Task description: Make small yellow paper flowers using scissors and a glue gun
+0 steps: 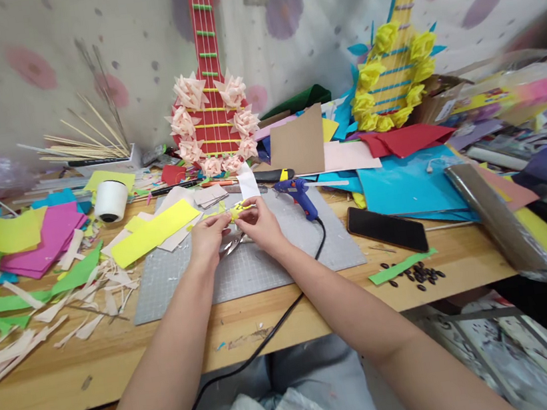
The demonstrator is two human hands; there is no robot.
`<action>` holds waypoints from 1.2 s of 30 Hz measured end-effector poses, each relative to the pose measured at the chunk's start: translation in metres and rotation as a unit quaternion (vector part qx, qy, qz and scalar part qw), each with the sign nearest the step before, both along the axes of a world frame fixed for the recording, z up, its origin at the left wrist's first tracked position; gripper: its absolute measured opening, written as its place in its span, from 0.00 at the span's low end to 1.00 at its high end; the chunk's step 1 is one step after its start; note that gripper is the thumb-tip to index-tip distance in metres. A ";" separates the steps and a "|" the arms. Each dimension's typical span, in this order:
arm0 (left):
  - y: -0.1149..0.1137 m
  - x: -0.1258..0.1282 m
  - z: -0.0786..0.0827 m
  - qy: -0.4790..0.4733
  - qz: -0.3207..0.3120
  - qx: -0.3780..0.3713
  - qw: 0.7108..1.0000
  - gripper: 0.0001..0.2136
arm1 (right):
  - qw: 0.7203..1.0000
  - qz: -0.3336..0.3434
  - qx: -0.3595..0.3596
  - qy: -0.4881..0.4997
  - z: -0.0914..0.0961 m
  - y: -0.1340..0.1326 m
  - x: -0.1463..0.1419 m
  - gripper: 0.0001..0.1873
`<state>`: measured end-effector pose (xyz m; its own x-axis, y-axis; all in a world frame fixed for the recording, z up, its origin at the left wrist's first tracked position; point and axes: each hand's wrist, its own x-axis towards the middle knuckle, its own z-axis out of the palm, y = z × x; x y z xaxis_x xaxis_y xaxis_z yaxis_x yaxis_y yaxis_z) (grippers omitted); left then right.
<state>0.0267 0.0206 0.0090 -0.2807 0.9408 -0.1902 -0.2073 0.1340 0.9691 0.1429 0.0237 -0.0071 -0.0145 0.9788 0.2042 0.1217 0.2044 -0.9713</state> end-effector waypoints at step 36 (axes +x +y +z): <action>0.005 -0.011 0.001 0.014 0.054 0.007 0.998 0.10 | 0.978 0.088 0.033 -0.184 0.011 0.003 0.024 0.11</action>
